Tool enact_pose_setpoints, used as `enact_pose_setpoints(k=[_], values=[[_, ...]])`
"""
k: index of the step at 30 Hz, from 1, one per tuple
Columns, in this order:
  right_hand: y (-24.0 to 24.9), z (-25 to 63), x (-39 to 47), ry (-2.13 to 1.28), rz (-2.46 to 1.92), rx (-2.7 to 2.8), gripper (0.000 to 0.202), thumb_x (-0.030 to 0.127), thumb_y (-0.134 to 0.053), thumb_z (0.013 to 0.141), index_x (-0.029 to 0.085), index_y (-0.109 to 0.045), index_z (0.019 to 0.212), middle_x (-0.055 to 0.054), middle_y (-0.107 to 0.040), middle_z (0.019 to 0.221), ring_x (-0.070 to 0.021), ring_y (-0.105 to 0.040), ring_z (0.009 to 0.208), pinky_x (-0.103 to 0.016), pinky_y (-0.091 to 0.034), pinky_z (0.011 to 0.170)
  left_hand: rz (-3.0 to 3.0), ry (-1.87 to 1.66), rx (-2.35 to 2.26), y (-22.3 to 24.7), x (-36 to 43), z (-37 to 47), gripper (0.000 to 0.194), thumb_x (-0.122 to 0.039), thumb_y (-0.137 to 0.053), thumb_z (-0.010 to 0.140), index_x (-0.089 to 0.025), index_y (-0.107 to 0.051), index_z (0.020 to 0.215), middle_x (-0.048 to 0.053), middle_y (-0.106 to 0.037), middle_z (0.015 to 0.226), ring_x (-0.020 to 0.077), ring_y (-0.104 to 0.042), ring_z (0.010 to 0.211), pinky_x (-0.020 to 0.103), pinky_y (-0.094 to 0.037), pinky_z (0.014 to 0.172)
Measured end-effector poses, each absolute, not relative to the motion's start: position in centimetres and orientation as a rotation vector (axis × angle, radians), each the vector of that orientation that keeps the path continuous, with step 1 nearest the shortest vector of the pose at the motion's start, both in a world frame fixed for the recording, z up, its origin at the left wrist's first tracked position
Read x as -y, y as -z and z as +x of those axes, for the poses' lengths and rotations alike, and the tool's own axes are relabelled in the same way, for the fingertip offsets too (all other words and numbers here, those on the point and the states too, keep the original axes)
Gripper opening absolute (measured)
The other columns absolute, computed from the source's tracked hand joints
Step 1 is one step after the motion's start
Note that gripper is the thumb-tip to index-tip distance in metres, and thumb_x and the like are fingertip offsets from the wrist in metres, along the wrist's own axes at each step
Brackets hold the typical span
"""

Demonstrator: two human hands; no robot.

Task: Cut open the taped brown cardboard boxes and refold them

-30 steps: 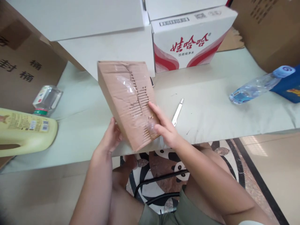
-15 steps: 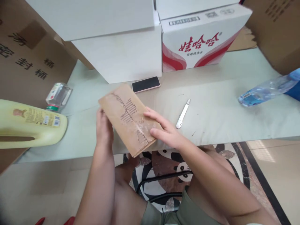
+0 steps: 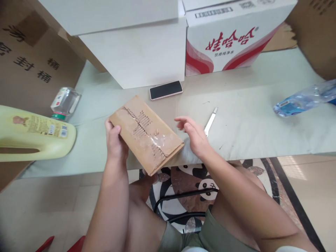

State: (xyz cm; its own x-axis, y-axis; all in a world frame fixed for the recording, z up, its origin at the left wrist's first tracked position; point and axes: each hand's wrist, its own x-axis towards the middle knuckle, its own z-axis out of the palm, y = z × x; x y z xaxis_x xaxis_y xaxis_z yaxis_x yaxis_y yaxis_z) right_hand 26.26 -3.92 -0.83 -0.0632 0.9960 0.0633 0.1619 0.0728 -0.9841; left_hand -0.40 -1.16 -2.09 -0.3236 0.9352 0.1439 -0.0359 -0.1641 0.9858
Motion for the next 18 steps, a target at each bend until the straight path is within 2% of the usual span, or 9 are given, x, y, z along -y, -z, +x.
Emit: enact_pose_setpoints(k=[2, 4, 7, 9, 11, 14, 16, 18], values=[[0.3, 27.6, 3.2, -0.850, -1.689, 1.451, 0.041, 0.056, -0.048, 0.094, 0.023, -0.071, 0.100, -0.005, -0.066, 0.076, -0.0236, -0.063, 0.074, -0.041, -0.051, 0.074, 1.117, -1.586, -1.332, 2.1, 1.1, -0.4, 0.061, -0.060, -0.074, 0.072, -0.025, -0.056, 0.118, 0.008, -0.063, 0.117, 0.0271, -0.063, 0.111, 0.041, -0.053, 0.096], [0.0, 29.2, 2.6, -0.623, -2.079, 1.528, 0.035, 0.051, -0.055, 0.089, 0.022, -0.070, 0.103, -0.005, -0.062, 0.068, -0.0247, -0.059, 0.065, -0.041, -0.048, 0.069, 1.112, -1.584, -1.333, 2.0, 1.1, -0.3, 0.060, -0.059, -0.074, 0.071, -0.025, -0.056, 0.118, 0.008, -0.063, 0.117, 0.0269, -0.064, 0.110, 0.041, -0.053, 0.096], [0.2, 31.1, 2.3, -0.490, -2.387, 1.671, 0.052, 0.055, -0.057, 0.087, 0.020, -0.064, 0.124, -0.012, -0.069, 0.077, -0.0309, -0.062, 0.069, -0.044, -0.047, 0.066, 1.092, -1.615, -1.332, 2.0, 1.0, -0.3, 0.059, -0.058, -0.075, 0.070, -0.024, -0.057, 0.115, 0.008, -0.064, 0.114, 0.0263, -0.064, 0.108, 0.040, -0.053, 0.094], [0.6, 31.7, 2.3, -0.528, -2.444, 1.768, 0.056, 0.055, -0.055, 0.088, 0.018, -0.061, 0.130, -0.018, -0.073, 0.089, -0.0341, -0.065, 0.074, -0.044, -0.047, 0.065, 1.086, -1.625, -1.329, 2.1, 0.9, -0.2, 0.059, -0.057, -0.075, 0.069, -0.024, -0.057, 0.115, 0.007, -0.064, 0.112, 0.0255, -0.063, 0.107, 0.039, -0.053, 0.092], [1.0, 31.8, 2.3, -0.577, -2.435, 1.806, 0.052, 0.046, -0.054, 0.088, 0.020, -0.060, 0.132, -0.017, -0.074, 0.094, -0.0341, -0.067, 0.080, -0.043, -0.048, 0.069, 1.076, -1.623, -1.321, 2.1, 0.9, -0.1, 0.058, -0.056, -0.074, 0.069, -0.025, -0.057, 0.115, 0.006, -0.064, 0.112, 0.0247, -0.063, 0.106, 0.037, -0.052, 0.091], [0.9, 31.2, 2.6, -0.755, -2.205, 1.666, 0.045, 0.031, -0.053, 0.082, 0.022, -0.065, 0.125, -0.008, -0.072, 0.080, -0.0284, -0.067, 0.078, -0.040, -0.049, 0.074, 1.052, -1.624, -1.301, 2.3, 0.8, -0.1, 0.057, -0.055, -0.075, 0.068, -0.026, -0.056, 0.114, 0.005, -0.064, 0.113, 0.0236, -0.062, 0.106, 0.035, -0.051, 0.089], [0.6, 30.5, 2.9, -1.014, -1.829, 1.458, 0.044, 0.032, -0.048, 0.080, 0.022, -0.066, 0.118, -0.005, -0.069, 0.072, -0.0244, -0.066, 0.070, -0.039, -0.051, 0.072, 1.045, -1.628, -1.286, 2.4, 0.8, -0.2, 0.058, -0.055, -0.076, 0.068, -0.026, -0.056, 0.114, 0.005, -0.064, 0.114, 0.0236, -0.062, 0.108, 0.035, -0.050, 0.090], [0.2, 29.6, 3.3, -1.229, -1.403, 1.240, 0.044, 0.039, -0.046, 0.078, 0.022, -0.063, 0.114, -0.004, -0.070, 0.075, -0.0225, -0.067, 0.066, -0.039, -0.054, 0.070, 1.055, -1.622, -1.280, 2.5, 0.9, -0.2, 0.058, -0.056, -0.076, 0.069, -0.027, -0.056, 0.115, 0.005, -0.064, 0.116, 0.0242, -0.061, 0.111, 0.035, -0.049, 0.093]])
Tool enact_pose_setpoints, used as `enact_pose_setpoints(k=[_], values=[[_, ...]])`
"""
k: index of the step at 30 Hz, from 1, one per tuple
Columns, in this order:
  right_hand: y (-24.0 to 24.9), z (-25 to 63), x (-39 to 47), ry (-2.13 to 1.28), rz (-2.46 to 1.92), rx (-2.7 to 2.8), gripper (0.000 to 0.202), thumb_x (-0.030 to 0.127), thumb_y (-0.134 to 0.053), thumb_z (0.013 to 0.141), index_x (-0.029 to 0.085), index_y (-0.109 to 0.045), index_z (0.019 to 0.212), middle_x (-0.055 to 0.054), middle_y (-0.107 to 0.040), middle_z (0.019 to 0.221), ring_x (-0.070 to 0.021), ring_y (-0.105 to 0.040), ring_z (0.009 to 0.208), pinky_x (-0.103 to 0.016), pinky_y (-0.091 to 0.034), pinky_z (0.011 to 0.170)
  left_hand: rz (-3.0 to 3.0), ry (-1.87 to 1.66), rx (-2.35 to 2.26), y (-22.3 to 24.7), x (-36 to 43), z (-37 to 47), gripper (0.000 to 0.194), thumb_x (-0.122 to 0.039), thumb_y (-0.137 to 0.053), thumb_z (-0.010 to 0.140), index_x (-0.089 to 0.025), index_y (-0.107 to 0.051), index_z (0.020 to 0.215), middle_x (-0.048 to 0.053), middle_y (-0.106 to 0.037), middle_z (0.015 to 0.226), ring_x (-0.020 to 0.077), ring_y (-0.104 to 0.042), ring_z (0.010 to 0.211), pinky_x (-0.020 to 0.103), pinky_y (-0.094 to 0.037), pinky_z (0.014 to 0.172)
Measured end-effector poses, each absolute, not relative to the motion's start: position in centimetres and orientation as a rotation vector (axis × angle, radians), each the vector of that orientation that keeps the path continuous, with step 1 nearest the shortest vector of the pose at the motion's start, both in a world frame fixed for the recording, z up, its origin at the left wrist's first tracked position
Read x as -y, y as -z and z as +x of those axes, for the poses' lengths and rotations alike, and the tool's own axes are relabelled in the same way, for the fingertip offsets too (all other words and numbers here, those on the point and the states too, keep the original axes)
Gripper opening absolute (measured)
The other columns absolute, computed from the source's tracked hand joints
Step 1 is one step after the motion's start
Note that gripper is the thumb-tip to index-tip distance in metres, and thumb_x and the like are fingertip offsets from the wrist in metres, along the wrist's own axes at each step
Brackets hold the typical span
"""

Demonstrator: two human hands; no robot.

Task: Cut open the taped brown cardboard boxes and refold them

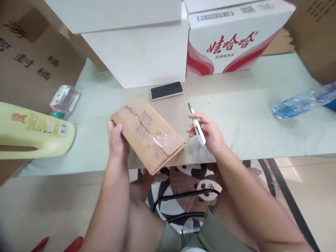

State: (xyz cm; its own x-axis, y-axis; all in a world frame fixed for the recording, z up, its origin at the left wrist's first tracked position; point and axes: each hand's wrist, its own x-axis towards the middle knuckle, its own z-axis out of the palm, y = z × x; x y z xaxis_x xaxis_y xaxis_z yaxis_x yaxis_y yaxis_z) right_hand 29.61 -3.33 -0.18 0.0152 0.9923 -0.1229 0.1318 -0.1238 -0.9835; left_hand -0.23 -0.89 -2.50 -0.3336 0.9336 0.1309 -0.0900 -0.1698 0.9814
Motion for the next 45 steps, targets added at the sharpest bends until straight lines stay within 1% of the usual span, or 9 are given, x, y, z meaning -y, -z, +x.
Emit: enact_pose_setpoints(k=[2, 5, 7, 10, 14, 20, 27, 41, 45], values=[[-0.2, 28.7, 3.8, -1.285, -1.142, 1.111, 0.040, 0.043, -0.055, 0.075, 0.024, -0.060, 0.110, -0.003, -0.071, 0.075, -0.0210, -0.067, 0.064, -0.038, -0.055, 0.068, 1.071, -1.613, -1.282, 2.6, 0.9, -0.3, 0.058, -0.057, -0.075, 0.071, -0.027, -0.056, 0.116, 0.005, -0.063, 0.118, 0.0248, -0.061, 0.112, 0.037, -0.049, 0.095], [-0.9, 27.6, 4.6, -1.100, -1.087, 1.057, 0.025, 0.036, -0.069, 0.078, 0.026, -0.060, 0.098, 0.004, -0.060, 0.058, -0.0153, -0.058, 0.052, -0.032, -0.049, 0.058, 1.071, -1.612, -1.285, 2.6, 0.9, -0.2, 0.059, -0.058, -0.075, 0.070, -0.027, -0.055, 0.117, 0.005, -0.063, 0.118, 0.0251, -0.061, 0.111, 0.037, -0.049, 0.094], [-1.8, 27.1, 5.3, -0.977, -1.022, 1.066, 0.015, 0.040, -0.067, 0.087, 0.027, -0.061, 0.091, 0.007, -0.048, 0.049, -0.0121, -0.045, 0.042, -0.030, -0.039, 0.048, 1.051, -1.612, -1.286, 2.5, 0.9, -0.2, 0.062, -0.059, -0.077, 0.068, -0.027, -0.055, 0.116, 0.005, -0.063, 0.118, 0.0254, -0.061, 0.111, 0.037, -0.049, 0.094], [-3.4, 26.6, 6.7, -0.903, -0.866, 1.192, 0.026, 0.051, -0.058, 0.096, 0.028, -0.066, 0.088, 0.006, -0.043, 0.046, -0.0107, -0.034, 0.036, -0.030, -0.027, 0.040, 1.024, -1.616, -1.277, 2.4, 0.9, -0.1, 0.063, -0.059, -0.078, 0.066, -0.027, -0.056, 0.115, 0.005, -0.063, 0.118, 0.0257, -0.060, 0.112, 0.037, -0.048, 0.094], [-4.5, 26.2, 8.3, -0.820, -0.870, 1.441, 0.032, 0.050, -0.053, 0.099, 0.026, -0.074, 0.099, 0.001, -0.056, 0.055, -0.0128, -0.048, 0.045, -0.029, -0.032, 0.042, 1.036, -1.623, -1.261, 2.4, 0.9, -0.1, 0.063, -0.060, -0.078, 0.067, -0.027, -0.056, 0.115, 0.005, -0.063, 0.118, 0.0255, -0.060, 0.113, 0.037, -0.048, 0.095], [-4.1, 26.2, 8.3, -0.844, -0.891, 1.634, 0.037, 0.046, -0.047, 0.101, 0.023, -0.074, 0.092, 0.002, -0.055, 0.055, -0.0114, -0.048, 0.044, -0.027, -0.038, 0.045, 1.076, -1.611, -1.266, 2.6, 0.9, -0.2, 0.063, -0.062, -0.077, 0.069, -0.027, -0.055, 0.117, 0.005, -0.062, 0.119, 0.0257, -0.060, 0.114, 0.038, -0.048, 0.096], [-4.6, 26.2, 7.8, -0.885, -0.915, 1.701, 0.026, 0.033, -0.051, 0.099, 0.022, -0.074, 0.093, 0.002, -0.064, 0.061, -0.0105, -0.056, 0.048, -0.023, -0.042, 0.047, 1.097, -1.617, -1.271, 2.7, 0.9, -0.2, 0.060, -0.061, -0.075, 0.071, -0.027, -0.055, 0.116, 0.006, -0.061, 0.119, 0.0253, -0.061, 0.112, 0.037, -0.049, 0.096], [-3.9, 25.9, 8.0, -1.027, -0.936, 1.427, 0.033, 0.041, -0.055, 0.094, 0.020, -0.075, 0.079, 0.004, -0.051, 0.044, -0.0095, -0.040, 0.036, -0.024, -0.034, 0.039, 1.097, -1.587, -1.289, 2.5, 1.0, 0.0, 0.061, -0.062, -0.075, 0.072, -0.027, -0.054, 0.117, 0.006, -0.061, 0.119, 0.0261, -0.061, 0.113, 0.039, -0.049, 0.096], [-4.0, 25.7, 7.9, -1.028, -0.940, 1.375, 0.029, 0.037, -0.055, 0.090, 0.021, -0.074, 0.074, 0.003, -0.049, 0.042, -0.0099, -0.037, 0.034, -0.026, -0.032, 0.038, 1.095, -1.584, -1.286, 2.6, 1.1, -0.1, 0.060, -0.062, -0.075, 0.072, -0.028, -0.055, 0.118, 0.006, -0.062, 0.120, 0.0269, -0.061, 0.114, 0.040, -0.050, 0.097]])
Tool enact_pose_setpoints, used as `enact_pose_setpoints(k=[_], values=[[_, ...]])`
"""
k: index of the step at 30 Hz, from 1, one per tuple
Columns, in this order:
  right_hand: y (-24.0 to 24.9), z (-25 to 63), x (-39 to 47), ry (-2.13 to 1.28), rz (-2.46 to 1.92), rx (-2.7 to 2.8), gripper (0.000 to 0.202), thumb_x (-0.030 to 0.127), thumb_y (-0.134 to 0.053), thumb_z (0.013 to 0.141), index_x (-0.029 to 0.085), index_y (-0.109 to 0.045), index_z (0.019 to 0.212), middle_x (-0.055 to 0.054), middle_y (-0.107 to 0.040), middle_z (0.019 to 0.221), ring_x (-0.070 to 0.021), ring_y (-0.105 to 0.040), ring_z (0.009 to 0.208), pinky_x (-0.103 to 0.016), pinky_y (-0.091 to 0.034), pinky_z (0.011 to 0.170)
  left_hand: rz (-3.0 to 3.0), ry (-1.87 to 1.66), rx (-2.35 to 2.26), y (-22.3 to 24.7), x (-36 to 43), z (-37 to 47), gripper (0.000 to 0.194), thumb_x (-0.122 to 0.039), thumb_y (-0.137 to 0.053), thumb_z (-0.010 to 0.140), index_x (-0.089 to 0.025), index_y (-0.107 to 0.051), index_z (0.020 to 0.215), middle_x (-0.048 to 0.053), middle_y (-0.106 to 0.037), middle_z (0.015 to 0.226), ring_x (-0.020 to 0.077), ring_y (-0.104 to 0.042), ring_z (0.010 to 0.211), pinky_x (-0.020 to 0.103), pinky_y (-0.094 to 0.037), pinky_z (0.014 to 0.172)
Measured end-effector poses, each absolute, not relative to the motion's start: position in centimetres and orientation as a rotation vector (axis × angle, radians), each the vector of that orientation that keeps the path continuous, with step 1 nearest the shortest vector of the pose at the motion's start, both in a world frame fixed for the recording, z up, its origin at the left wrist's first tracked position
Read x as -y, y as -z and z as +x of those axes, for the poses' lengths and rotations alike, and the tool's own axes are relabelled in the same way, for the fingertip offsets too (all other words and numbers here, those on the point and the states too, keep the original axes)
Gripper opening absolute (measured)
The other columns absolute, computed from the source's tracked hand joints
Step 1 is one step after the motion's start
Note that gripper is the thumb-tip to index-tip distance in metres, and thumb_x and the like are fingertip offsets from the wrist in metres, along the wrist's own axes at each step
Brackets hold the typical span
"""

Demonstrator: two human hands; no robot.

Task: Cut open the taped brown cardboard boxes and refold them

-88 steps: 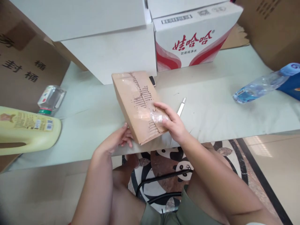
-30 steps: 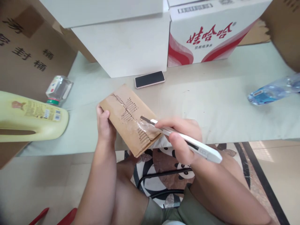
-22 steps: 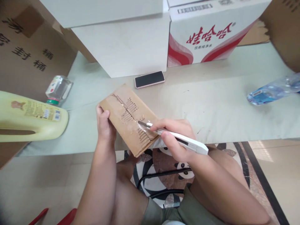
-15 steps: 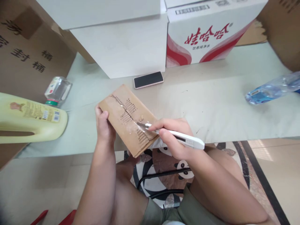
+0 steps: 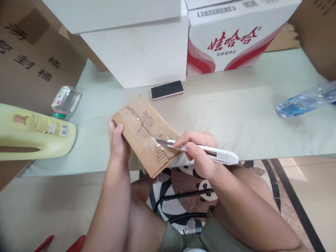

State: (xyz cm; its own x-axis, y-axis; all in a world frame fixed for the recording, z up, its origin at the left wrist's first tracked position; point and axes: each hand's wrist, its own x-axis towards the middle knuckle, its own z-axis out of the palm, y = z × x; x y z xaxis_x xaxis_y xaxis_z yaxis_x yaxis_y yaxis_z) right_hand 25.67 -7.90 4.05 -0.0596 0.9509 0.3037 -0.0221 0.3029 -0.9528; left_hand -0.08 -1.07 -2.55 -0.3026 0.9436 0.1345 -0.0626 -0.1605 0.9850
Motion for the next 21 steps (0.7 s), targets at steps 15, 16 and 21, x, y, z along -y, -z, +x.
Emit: enact_pose_setpoints(k=[15, 16, 21], values=[[-3.98, 25.64, 7.78, -1.025, -0.899, 1.408, 0.025, 0.026, -0.058, 0.088, 0.022, -0.078, 0.074, 0.004, -0.049, 0.042, -0.0090, -0.037, 0.034, -0.024, -0.032, 0.038, 1.073, -1.600, -1.283, 2.55, 0.96, 0.09, 0.062, -0.063, -0.076, 0.070, -0.027, -0.054, 0.116, 0.006, -0.061, 0.117, 0.0253, -0.060, 0.110, 0.037, -0.050, 0.093], [-3.94, 25.63, 7.77, -1.048, -0.899, 1.380, 0.025, 0.026, -0.057, 0.087, 0.022, -0.078, 0.073, 0.004, -0.049, 0.041, -0.0089, -0.036, 0.033, -0.024, -0.032, 0.038, 1.083, -1.599, -1.284, 2.56, 0.97, 0.08, 0.061, -0.063, -0.075, 0.071, -0.027, -0.054, 0.116, 0.006, -0.061, 0.117, 0.0253, -0.060, 0.110, 0.037, -0.049, 0.094], [-3.96, 25.61, 7.66, -1.103, -0.940, 1.291, 0.026, 0.027, -0.055, 0.082, 0.021, -0.075, 0.067, 0.004, -0.047, 0.038, -0.0093, -0.033, 0.031, -0.025, -0.028, 0.035, 1.105, -1.569, -1.290, 2.53, 1.08, 0.00, 0.059, -0.062, -0.072, 0.074, -0.028, -0.053, 0.118, 0.006, -0.060, 0.118, 0.0251, -0.061, 0.111, 0.036, -0.049, 0.093]])
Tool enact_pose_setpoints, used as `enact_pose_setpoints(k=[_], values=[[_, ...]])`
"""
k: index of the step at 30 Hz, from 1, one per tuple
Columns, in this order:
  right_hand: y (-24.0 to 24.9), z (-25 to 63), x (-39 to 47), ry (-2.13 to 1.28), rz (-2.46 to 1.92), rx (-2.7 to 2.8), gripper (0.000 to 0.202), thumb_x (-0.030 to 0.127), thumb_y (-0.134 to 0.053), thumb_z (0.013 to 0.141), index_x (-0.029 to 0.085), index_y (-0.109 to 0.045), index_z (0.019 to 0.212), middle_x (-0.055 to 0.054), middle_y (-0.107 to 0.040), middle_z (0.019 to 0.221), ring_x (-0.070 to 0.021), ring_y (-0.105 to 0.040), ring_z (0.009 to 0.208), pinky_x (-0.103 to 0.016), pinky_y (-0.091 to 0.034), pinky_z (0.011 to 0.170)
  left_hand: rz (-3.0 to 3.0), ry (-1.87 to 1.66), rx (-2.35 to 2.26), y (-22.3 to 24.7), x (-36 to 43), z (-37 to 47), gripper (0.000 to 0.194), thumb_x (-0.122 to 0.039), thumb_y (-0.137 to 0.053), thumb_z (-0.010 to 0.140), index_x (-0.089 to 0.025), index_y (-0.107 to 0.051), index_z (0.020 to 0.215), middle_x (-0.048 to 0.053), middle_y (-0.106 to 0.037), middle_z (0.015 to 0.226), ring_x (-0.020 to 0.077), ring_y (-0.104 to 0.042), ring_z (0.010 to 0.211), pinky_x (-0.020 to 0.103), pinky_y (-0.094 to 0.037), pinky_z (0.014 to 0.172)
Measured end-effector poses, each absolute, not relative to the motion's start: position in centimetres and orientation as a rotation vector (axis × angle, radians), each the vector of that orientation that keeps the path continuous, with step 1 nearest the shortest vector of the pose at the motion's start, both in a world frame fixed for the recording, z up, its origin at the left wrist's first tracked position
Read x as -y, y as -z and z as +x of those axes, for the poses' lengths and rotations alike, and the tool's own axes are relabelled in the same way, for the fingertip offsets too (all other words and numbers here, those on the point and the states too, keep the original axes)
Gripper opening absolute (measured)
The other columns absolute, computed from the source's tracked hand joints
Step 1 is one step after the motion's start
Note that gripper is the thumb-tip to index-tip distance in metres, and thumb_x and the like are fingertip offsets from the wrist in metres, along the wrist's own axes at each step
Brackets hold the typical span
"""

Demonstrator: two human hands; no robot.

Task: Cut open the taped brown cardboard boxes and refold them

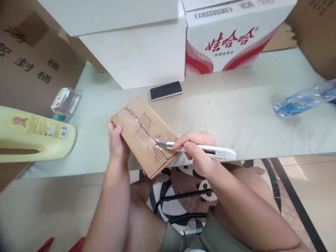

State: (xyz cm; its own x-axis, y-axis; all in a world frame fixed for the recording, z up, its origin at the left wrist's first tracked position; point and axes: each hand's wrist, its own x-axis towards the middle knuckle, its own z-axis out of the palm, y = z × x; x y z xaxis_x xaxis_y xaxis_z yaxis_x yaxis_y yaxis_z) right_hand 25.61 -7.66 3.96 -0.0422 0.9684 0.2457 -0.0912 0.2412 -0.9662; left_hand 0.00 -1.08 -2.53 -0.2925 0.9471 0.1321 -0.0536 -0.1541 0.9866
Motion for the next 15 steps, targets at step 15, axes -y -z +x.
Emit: enact_pose_setpoints(k=[15], values=[[-4.49, 25.71, 7.58, -1.074, -0.910, 1.458, 0.026, 0.023, -0.055, 0.085, 0.020, -0.076, 0.070, 0.004, -0.050, 0.041, -0.0087, -0.039, 0.034, -0.022, -0.031, 0.037, 1.081, -1.599, -1.274, 2.67, 1.04, 0.06, 0.058, -0.062, -0.074, 0.073, -0.027, -0.055, 0.115, 0.005, -0.063, 0.117, 0.0237, -0.062, 0.109, 0.034, -0.050, 0.091]])
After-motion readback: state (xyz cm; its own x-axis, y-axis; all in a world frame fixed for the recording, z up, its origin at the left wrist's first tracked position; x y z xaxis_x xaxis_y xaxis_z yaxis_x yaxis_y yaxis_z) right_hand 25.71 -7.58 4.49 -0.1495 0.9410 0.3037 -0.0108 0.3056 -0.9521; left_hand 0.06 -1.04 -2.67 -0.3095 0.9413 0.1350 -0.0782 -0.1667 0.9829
